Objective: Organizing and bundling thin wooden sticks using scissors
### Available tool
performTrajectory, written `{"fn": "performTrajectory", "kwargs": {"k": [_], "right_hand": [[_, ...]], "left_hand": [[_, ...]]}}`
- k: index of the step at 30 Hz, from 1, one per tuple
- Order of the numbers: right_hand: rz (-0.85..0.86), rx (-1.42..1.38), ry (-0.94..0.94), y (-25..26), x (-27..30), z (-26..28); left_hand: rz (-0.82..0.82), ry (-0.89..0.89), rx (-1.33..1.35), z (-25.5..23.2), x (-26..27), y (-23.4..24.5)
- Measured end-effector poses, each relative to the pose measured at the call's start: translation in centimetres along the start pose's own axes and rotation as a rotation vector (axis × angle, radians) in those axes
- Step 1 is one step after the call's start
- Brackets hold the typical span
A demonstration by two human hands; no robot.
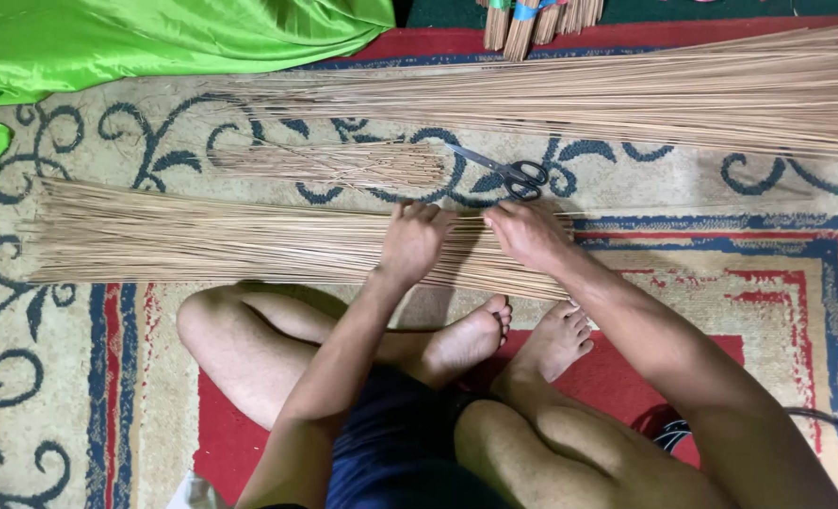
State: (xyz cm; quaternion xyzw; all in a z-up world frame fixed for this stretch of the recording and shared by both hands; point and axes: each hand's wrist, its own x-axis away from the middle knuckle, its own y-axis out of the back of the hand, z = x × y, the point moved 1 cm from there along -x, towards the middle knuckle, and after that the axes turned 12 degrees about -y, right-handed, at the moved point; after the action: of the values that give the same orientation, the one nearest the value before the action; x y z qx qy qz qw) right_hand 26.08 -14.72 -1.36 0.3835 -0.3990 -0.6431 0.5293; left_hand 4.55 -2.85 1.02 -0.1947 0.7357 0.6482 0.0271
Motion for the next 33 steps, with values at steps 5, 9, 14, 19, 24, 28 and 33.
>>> {"fn": "performTrajectory", "kwargs": {"k": [5,9,14,19,24,28,33], "right_hand": [[0.113,-0.123,-0.016,-0.2,-0.2,1.4],[0.152,-0.132,-0.054,-0.2,1.0,-2.1],[0.110,-0.039,-0.082,-0.8,2.2,-5.7],[0.096,-0.007,-0.078,-2.3,1.6,-3.9],[0.175,-0.092,-0.061,-2.9,0.7,0.7],[0.185,-0.174,-0.108,-1.0,0.9,-0.4],[0.044,0.016,-0.144,0.5,2.7,-6.3]], "left_hand": [[-0.010,0.009,0.008,0.3,1.3,-2.1],[0.010,0.042,-0.044,5.7,5.1,-2.9],[0.027,0.107,-0.111,8.7,7.3,-0.6],[0.130,0.052,-0.078,1.3,1.9,3.5],[0.146,0.012,0.015,-3.5,-1.3,1.3],[0.097,0.002,0.021,-0.6,0.8,-0.8],[0.081,0.086,-0.092,7.0,5.4,-1.6]]}}
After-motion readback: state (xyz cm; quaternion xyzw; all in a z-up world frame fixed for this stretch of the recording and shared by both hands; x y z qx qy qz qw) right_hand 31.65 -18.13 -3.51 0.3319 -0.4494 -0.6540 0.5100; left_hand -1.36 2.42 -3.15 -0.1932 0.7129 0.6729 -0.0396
